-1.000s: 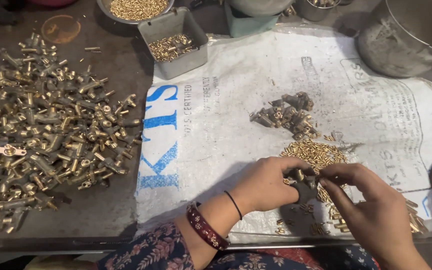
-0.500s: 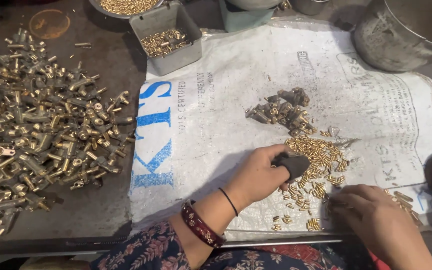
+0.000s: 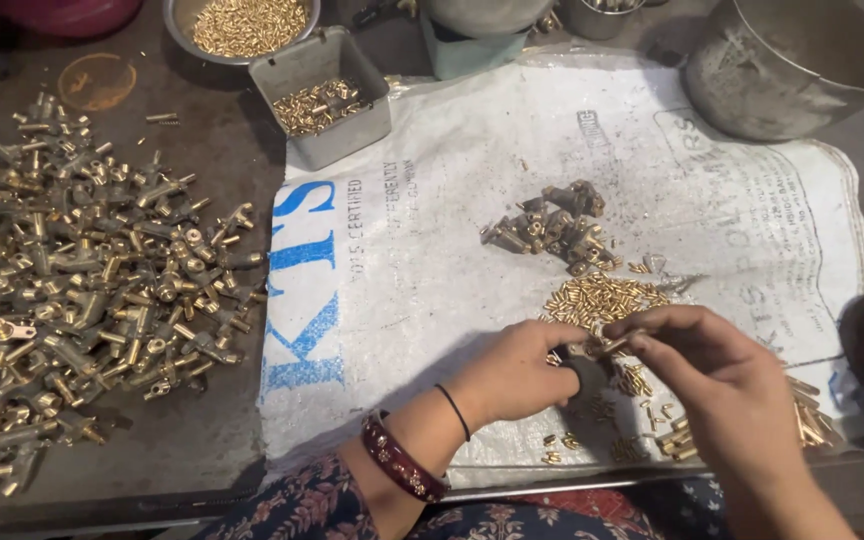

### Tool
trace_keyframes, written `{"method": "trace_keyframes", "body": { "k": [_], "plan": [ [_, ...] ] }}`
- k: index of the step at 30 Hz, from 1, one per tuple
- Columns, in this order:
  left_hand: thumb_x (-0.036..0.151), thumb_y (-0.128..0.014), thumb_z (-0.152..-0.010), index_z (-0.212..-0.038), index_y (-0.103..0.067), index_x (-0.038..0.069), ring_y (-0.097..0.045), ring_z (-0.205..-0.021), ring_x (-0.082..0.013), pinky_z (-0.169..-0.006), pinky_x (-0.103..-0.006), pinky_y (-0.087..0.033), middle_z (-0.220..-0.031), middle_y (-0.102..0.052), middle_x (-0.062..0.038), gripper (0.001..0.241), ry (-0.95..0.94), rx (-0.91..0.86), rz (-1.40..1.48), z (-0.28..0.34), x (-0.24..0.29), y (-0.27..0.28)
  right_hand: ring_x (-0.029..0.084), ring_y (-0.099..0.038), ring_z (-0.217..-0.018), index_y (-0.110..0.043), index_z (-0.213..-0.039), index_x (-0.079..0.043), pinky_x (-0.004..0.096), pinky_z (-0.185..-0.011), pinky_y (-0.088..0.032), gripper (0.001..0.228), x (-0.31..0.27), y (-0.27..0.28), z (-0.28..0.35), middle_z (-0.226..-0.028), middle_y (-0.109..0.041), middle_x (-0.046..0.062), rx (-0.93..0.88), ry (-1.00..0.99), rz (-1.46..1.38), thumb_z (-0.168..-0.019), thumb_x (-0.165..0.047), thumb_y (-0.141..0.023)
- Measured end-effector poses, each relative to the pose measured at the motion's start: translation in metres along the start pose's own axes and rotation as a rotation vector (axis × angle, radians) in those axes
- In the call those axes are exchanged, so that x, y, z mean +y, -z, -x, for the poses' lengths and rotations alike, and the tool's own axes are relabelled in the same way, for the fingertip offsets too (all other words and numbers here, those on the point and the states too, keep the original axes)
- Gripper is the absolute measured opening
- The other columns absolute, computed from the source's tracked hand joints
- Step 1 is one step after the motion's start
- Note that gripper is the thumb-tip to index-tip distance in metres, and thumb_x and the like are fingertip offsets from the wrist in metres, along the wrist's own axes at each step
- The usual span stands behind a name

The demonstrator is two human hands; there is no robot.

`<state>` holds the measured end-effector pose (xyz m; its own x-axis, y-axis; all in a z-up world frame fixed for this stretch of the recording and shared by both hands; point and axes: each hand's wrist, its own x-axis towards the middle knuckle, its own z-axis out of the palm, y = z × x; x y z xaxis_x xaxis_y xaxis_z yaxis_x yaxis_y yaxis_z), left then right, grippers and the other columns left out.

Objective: The person sits at a workbench covered with piles of small brass fittings and sorts them by type, picking individual pieces from a pile and placing them into separate groups and containers. They use a small dark handheld pad while handling the pieces, later pour sorted pieces from a metal bowl and handle a plastic bag of parts.

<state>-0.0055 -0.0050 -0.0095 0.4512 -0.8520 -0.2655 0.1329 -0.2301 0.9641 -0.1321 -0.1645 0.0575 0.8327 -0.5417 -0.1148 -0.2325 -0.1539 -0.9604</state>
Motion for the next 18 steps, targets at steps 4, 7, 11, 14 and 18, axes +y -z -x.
{"method": "trace_keyframes", "body": {
  "k": [4, 7, 11, 14, 18],
  "plan": [
    [0.011, -0.063, -0.078, -0.123, -0.073, 0.012, -0.064, -0.063, -0.0097, -0.058, -0.0294, -0.051, -0.071, -0.070, -0.005, 0.046, -0.095, -0.016, -0.030, 0.001, -0.004, 0.000, 0.019, -0.071, -0.100, -0.068, -0.114, 0.008, 0.033, -0.094, -0.056, 0.025, 0.009, -0.012, -0.004, -0.104, -0.075, 0.015, 0.000, -0.087, -0.148, -0.090, 0.002, -0.067],
    [0.013, -0.066, -0.077, -0.117, -0.075, 0.013, -0.060, -0.061, -0.0111, -0.056, -0.0315, -0.049, -0.069, -0.068, -0.006, 0.040, -0.104, 0.001, -0.142, 0.005, 0.002, -0.001, 0.019, -0.072, -0.097, -0.068, -0.112, 0.008, 0.034, -0.093, -0.056, 0.024, 0.007, -0.012, -0.003, -0.102, -0.075, 0.015, 0.017, -0.141, -0.142, -0.090, 0.002, -0.067],
    [0.020, -0.071, -0.082, -0.104, -0.077, 0.011, -0.059, -0.064, -0.0107, -0.059, -0.0321, -0.049, -0.071, -0.069, -0.007, 0.025, -0.101, -0.019, -0.128, 0.004, 0.001, -0.002, 0.018, -0.074, -0.093, -0.072, -0.109, 0.004, 0.034, -0.086, -0.058, 0.024, -0.013, -0.014, 0.002, -0.099, -0.079, 0.014, 0.070, -0.163, 0.175, -0.085, 0.000, -0.071],
    [0.019, -0.069, -0.079, -0.107, -0.078, 0.014, -0.059, -0.065, -0.0088, -0.059, -0.0304, -0.050, -0.071, -0.071, -0.006, 0.030, -0.154, -0.011, -0.073, 0.001, -0.006, -0.003, 0.018, -0.075, -0.093, -0.071, -0.108, 0.004, 0.031, -0.085, -0.060, 0.023, -0.003, -0.009, -0.001, -0.101, -0.079, 0.013, 0.031, -0.121, 0.090, -0.085, -0.002, -0.071],
    [0.019, -0.069, -0.073, -0.110, -0.076, 0.018, -0.062, -0.056, -0.0134, -0.056, -0.0327, -0.050, -0.065, -0.066, -0.007, 0.038, -0.077, 0.097, -0.324, 0.016, 0.022, 0.002, 0.019, -0.073, -0.094, -0.072, -0.108, 0.005, 0.030, -0.086, -0.059, 0.021, 0.000, -0.016, 0.004, -0.101, -0.078, 0.015, 0.031, -0.164, 0.008, -0.088, -0.002, -0.071]
  ]
}}
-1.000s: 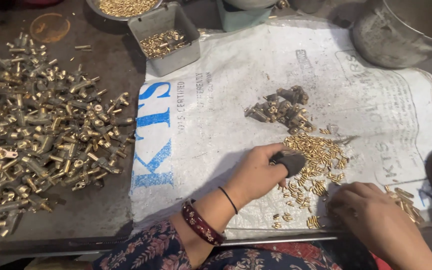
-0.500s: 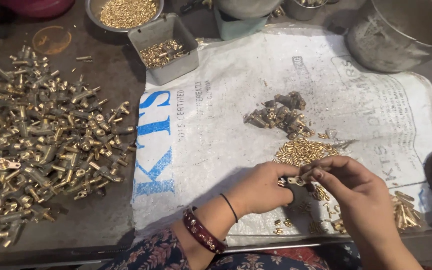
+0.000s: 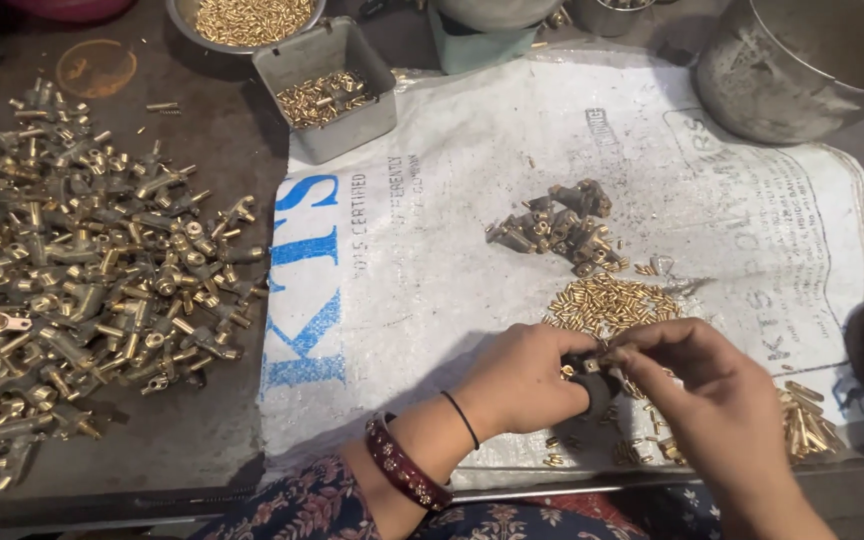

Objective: The person sits at a workbench covered with piles of small brass fittings and sorts them by type, picking individual pieces from a pile and placing them into separate groups and containers. They use a small dark handheld pad while handling the pieces, later pour sorted pieces from a metal bowl and handle a plastic bag of parts.

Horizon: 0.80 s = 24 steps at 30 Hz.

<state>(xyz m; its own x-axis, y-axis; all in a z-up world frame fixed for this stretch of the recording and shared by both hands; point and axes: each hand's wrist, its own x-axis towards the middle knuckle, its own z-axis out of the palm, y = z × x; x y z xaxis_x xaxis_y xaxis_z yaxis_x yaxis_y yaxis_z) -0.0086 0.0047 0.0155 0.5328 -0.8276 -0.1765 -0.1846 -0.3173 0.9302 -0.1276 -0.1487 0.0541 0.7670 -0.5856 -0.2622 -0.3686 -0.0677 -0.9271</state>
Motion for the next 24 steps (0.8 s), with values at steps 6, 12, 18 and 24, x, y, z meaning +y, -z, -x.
{"method": "trace_keyframes", "body": {
  "k": [6, 12, 18, 24],
  "plan": [
    [0.019, -0.067, -0.079, -0.108, -0.078, 0.011, -0.058, -0.056, -0.0129, -0.053, -0.0338, -0.048, -0.062, -0.065, -0.008, 0.031, -0.022, -0.029, 0.149, -0.009, -0.020, -0.008, 0.015, -0.073, -0.100, -0.070, -0.108, -0.001, 0.029, -0.076, -0.057, 0.024, -0.005, -0.004, 0.001, -0.108, -0.076, 0.006, 0.117, 0.289, 0.366, -0.084, -0.004, -0.075],
    [0.014, -0.067, -0.091, -0.114, -0.074, 0.001, -0.061, -0.061, -0.0083, -0.055, -0.0250, -0.049, -0.074, -0.067, -0.002, 0.028, -0.098, -0.267, 0.613, -0.024, -0.047, -0.017, 0.019, -0.072, -0.106, -0.073, -0.105, 0.001, 0.035, -0.092, -0.058, 0.019, 0.010, 0.013, -0.017, -0.115, -0.077, 0.009, -0.193, 0.159, -0.123, -0.087, 0.002, -0.067],
    [0.028, -0.061, -0.098, -0.105, -0.073, 0.002, -0.060, -0.062, -0.0092, -0.057, -0.0244, -0.050, -0.083, -0.074, -0.003, 0.030, 0.010, -0.166, 0.874, -0.024, -0.034, 0.000, 0.019, -0.072, -0.109, -0.075, -0.100, 0.002, 0.033, -0.098, -0.058, 0.018, 0.012, 0.016, -0.029, -0.115, -0.077, 0.011, -0.127, 0.269, 0.032, -0.082, 0.002, -0.073],
    [0.037, -0.061, -0.102, -0.089, -0.077, 0.001, -0.057, -0.059, -0.0098, -0.054, -0.0248, -0.045, -0.071, -0.066, -0.003, 0.042, 0.050, 0.129, 0.941, -0.025, -0.028, 0.002, 0.016, -0.076, -0.090, -0.078, -0.106, -0.013, 0.032, -0.075, -0.061, 0.027, 0.018, -0.004, -0.020, -0.105, -0.080, 0.003, -0.037, 0.238, 0.680, -0.080, -0.005, -0.076]
  ]
}}
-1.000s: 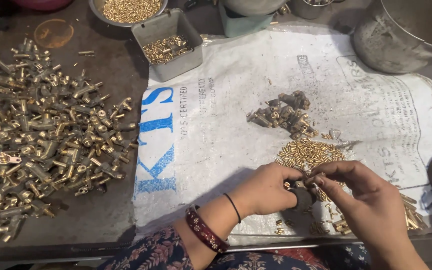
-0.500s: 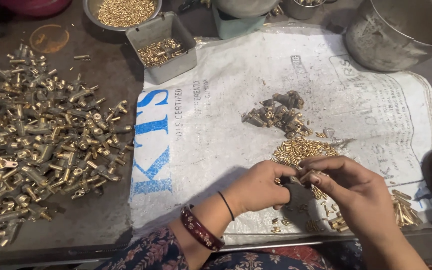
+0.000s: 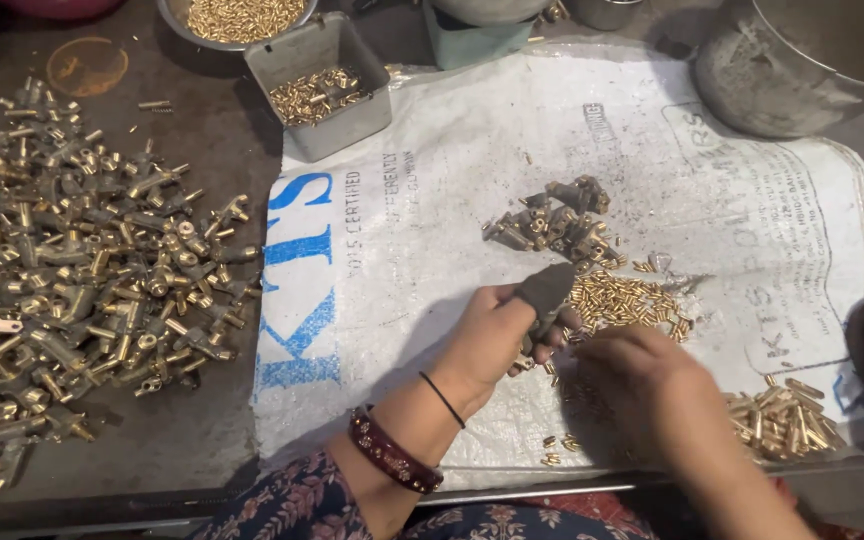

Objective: The person sits at a workbench covered with piles of small brass fittings and sorts them by type, picking individual pieces from a pile and placing them into separate groups and containers. They use a small dark handheld pad while handling the pieces, later pour sorted pieces from a metal bowl and handle a plastic bag of parts.

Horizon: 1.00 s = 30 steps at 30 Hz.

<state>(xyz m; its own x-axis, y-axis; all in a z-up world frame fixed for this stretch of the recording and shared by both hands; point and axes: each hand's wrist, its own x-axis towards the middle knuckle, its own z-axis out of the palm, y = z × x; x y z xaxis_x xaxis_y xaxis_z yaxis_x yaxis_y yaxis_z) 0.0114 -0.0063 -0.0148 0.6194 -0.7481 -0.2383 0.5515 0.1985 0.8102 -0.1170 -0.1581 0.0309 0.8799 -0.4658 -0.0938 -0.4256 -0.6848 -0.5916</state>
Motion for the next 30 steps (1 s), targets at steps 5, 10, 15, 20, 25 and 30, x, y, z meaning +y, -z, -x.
{"method": "trace_keyframes", "body": {
  "k": [5, 10, 15, 20, 25, 30],
  "plan": [
    [0.036, -0.060, -0.099, -0.086, -0.074, 0.003, -0.056, -0.056, -0.0087, -0.046, -0.0254, -0.035, -0.068, -0.063, -0.001, 0.038, 0.103, 0.096, -0.142, 0.013, 0.023, -0.006, 0.030, -0.071, -0.089, -0.079, -0.097, -0.018, 0.040, -0.071, -0.056, 0.019, -0.006, -0.021, -0.001, -0.097, -0.074, 0.003, 0.127, 0.444, 0.405, -0.079, -0.018, -0.073],
    [0.033, -0.055, -0.103, -0.087, -0.073, 0.000, -0.059, -0.054, -0.0127, -0.048, -0.0276, -0.045, -0.069, -0.066, -0.006, 0.040, 0.061, -0.026, 0.053, 0.004, -0.001, 0.000, 0.031, -0.070, -0.088, -0.075, -0.100, -0.011, 0.039, -0.072, -0.056, 0.019, -0.006, -0.014, -0.003, -0.094, -0.072, 0.008, 0.080, 0.320, 0.357, -0.083, -0.020, -0.074],
    [0.024, -0.051, -0.102, -0.090, -0.070, -0.002, -0.061, -0.055, -0.0149, -0.047, -0.0314, -0.048, -0.071, -0.068, -0.009, 0.034, 0.101, -0.019, 0.100, 0.001, -0.009, 0.002, 0.025, -0.075, -0.094, -0.071, -0.109, -0.007, 0.033, -0.082, -0.057, 0.018, -0.024, -0.003, 0.007, -0.104, -0.075, 0.008, 0.221, 0.334, -0.152, -0.091, -0.008, -0.070],
    [0.031, -0.054, -0.101, -0.089, -0.071, 0.001, -0.060, -0.047, -0.0138, -0.041, -0.0275, -0.042, -0.070, -0.069, -0.005, 0.036, 0.095, 0.018, -0.034, 0.007, 0.002, -0.004, 0.028, -0.072, -0.097, -0.066, -0.103, -0.003, 0.035, -0.081, -0.056, 0.017, -0.037, -0.016, 0.006, -0.109, -0.069, 0.013, 0.308, 0.571, 0.012, -0.087, -0.004, -0.074],
    [0.027, -0.053, -0.096, -0.092, -0.071, 0.002, -0.062, -0.047, -0.0124, -0.037, -0.0283, -0.039, -0.070, -0.068, -0.005, 0.031, 0.155, 0.029, -0.082, 0.005, -0.009, -0.002, 0.027, -0.071, -0.095, -0.066, -0.102, -0.003, 0.035, -0.080, -0.056, 0.019, -0.032, -0.018, 0.006, -0.109, -0.069, 0.014, 0.301, 0.518, 0.038, -0.086, -0.002, -0.075],
    [0.029, -0.057, -0.098, -0.100, -0.075, -0.001, -0.061, -0.050, -0.0118, -0.043, -0.0253, -0.040, -0.074, -0.068, -0.004, 0.035, 0.093, -0.037, -0.173, 0.004, -0.014, -0.001, 0.021, -0.072, -0.092, -0.066, -0.099, -0.003, 0.032, -0.080, -0.057, 0.019, -0.021, -0.014, 0.004, -0.100, -0.070, 0.009, 0.225, 0.455, -0.053, -0.084, -0.004, -0.077]
  ]
}}
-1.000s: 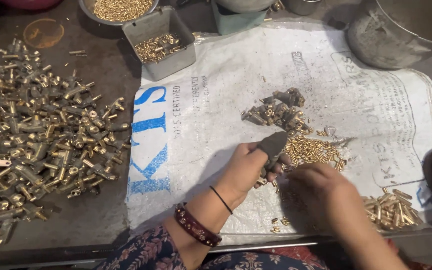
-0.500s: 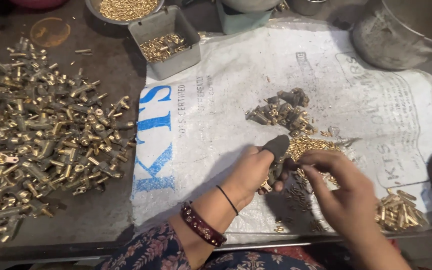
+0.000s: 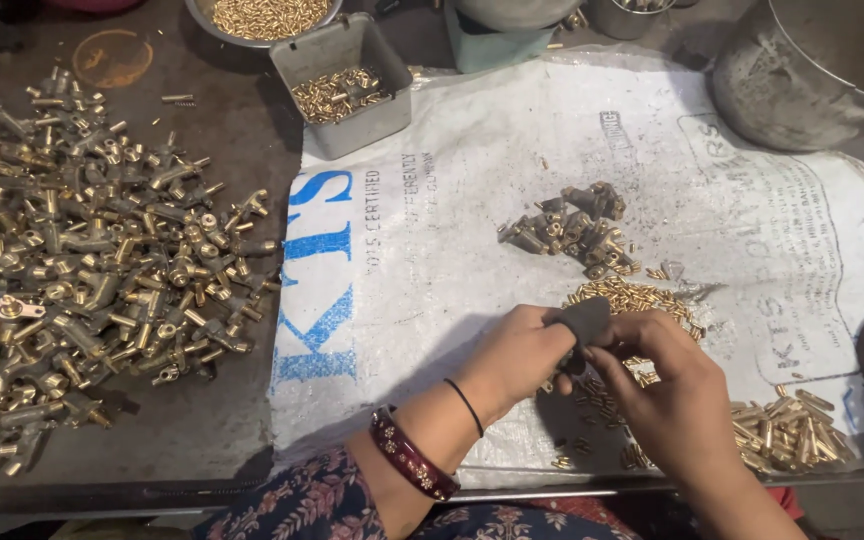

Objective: The person sits at a workbench covered with piles of small brass fittings and sorts them by type, picking individual pieces from a pile and placing them into separate groups and containers. They use a small dark handheld pad while handling the pieces, later pour sorted pieces from a metal bowl and handle a plastic bag of parts.

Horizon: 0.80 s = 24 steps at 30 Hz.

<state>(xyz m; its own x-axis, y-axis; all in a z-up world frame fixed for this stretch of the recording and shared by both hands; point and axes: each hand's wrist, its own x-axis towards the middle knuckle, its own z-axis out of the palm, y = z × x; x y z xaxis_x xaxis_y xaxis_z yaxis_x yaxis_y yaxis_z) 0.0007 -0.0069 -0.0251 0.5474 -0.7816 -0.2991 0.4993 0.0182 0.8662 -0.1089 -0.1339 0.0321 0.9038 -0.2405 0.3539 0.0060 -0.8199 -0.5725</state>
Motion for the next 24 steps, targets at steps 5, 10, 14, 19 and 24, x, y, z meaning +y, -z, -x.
{"method": "trace_keyframes", "body": {
  "k": [5, 10, 14, 19, 24],
  "plan": [
    [0.019, -0.055, -0.095, -0.113, -0.070, 0.002, -0.063, -0.055, -0.0091, -0.053, -0.0243, -0.049, -0.079, -0.070, -0.001, 0.029, -0.060, -0.028, -0.127, 0.005, 0.009, -0.006, 0.014, -0.072, -0.090, -0.068, -0.099, -0.003, 0.028, -0.077, -0.060, 0.019, 0.039, 0.005, 0.016, -0.097, -0.071, 0.005, -0.097, -0.336, -0.356, -0.083, -0.005, -0.077],
    [0.011, -0.058, -0.095, -0.110, -0.071, 0.000, -0.064, -0.063, -0.0085, -0.055, -0.0237, -0.050, -0.082, -0.072, -0.003, 0.023, -0.170, 0.059, -0.146, -0.020, -0.009, 0.019, 0.016, -0.072, -0.090, -0.072, -0.107, -0.004, 0.029, -0.075, -0.058, 0.020, 0.048, 0.026, 0.037, -0.099, -0.075, 0.007, -0.069, -0.565, -0.314, -0.088, -0.008, -0.073],
    [0.009, -0.057, -0.089, -0.108, -0.071, 0.006, -0.063, -0.064, -0.0075, -0.050, -0.0244, -0.045, -0.081, -0.071, -0.001, 0.024, -0.165, 0.258, -0.155, -0.006, 0.032, 0.037, 0.015, -0.078, -0.084, -0.075, -0.103, -0.007, 0.030, -0.070, -0.062, 0.021, 0.074, 0.028, 0.078, -0.094, -0.079, 0.006, -0.039, -0.424, 0.077, -0.084, -0.015, -0.076],
    [0.003, -0.056, -0.080, -0.108, -0.073, 0.004, -0.056, -0.062, -0.0068, -0.053, -0.0238, -0.044, -0.077, -0.070, -0.002, 0.032, -0.328, 0.508, -0.317, 0.048, 0.054, 0.124, 0.015, -0.076, -0.074, -0.075, -0.100, -0.009, 0.030, -0.069, -0.060, 0.021, 0.081, 0.027, 0.096, -0.088, -0.075, 0.007, -0.005, -0.326, 0.121, -0.082, -0.019, -0.078],
    [0.015, -0.067, -0.085, -0.112, -0.075, 0.004, -0.061, -0.080, -0.0246, -0.068, -0.0372, -0.047, -0.093, -0.070, -0.015, 0.030, -0.307, 0.932, -0.961, 0.137, 0.084, 0.153, 0.021, -0.074, -0.077, -0.077, -0.096, -0.011, 0.033, -0.070, -0.057, 0.020, 0.077, 0.025, 0.089, -0.089, -0.074, 0.009, 0.020, -0.200, 0.206, -0.079, -0.022, -0.079]
  ]
}}
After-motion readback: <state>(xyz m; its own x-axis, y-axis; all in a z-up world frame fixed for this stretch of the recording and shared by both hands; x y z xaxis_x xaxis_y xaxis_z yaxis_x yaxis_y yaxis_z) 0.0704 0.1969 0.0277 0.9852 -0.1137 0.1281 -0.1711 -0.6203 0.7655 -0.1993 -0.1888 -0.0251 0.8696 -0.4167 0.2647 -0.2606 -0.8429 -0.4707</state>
